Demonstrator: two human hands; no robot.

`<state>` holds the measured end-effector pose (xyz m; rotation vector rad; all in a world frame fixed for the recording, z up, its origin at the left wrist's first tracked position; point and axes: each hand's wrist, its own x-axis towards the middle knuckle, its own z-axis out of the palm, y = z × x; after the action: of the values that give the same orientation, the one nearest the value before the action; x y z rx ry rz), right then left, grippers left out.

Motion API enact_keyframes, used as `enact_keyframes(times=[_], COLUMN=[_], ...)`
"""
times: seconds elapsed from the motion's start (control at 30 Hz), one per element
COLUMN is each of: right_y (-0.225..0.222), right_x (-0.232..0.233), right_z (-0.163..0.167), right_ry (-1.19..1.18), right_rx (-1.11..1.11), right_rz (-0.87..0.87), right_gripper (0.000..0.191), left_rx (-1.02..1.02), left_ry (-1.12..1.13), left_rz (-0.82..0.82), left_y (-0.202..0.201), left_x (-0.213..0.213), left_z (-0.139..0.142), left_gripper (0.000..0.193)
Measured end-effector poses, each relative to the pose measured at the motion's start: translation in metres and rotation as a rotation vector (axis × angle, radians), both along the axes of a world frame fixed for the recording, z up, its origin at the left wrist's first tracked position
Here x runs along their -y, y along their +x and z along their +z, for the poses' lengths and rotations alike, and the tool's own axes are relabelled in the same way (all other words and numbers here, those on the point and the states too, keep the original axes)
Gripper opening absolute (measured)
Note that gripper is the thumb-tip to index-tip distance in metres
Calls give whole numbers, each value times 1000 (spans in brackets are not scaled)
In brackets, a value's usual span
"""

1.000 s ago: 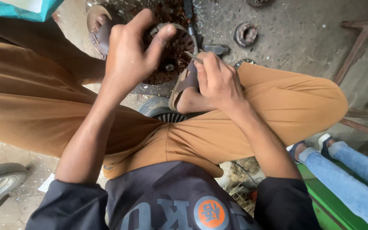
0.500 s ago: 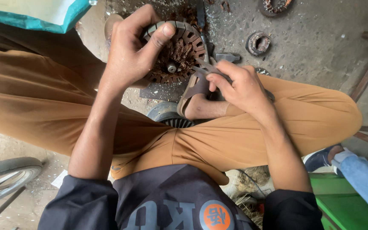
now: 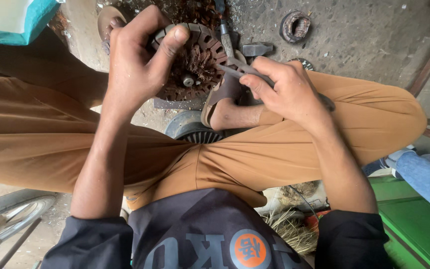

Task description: The person sits on the floor and uses a hammer and screwdriver to loosen a component on a circular electrical part. They then use pliers to pull and separate copper wires from the part.

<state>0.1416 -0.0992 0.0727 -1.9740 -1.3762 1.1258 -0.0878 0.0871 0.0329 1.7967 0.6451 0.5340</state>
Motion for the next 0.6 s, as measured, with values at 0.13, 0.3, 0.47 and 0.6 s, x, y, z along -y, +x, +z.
enact_keyframes(times=[0.13,0.3,0.47,0.6], right_y=[5,-12,-48,-20], right_x=[-4,-29,-31,-2], right_z=[-6,5,-8,-25], right_ry=[-52,168,184,195], right_rx=[34,120,433,300], right_rz=[72,257,127,30], right_gripper=[22,25,24,28], left_rx=[-33,2,-230,-131], left_ry=[63,14,572,-43], left_rz=[-53,-173,100,254], left_y=[-5,14,38,16], left_x=[-1,0,26,23], left_z=[-2,14,17,-14], left_gripper=[38,33,34,42])
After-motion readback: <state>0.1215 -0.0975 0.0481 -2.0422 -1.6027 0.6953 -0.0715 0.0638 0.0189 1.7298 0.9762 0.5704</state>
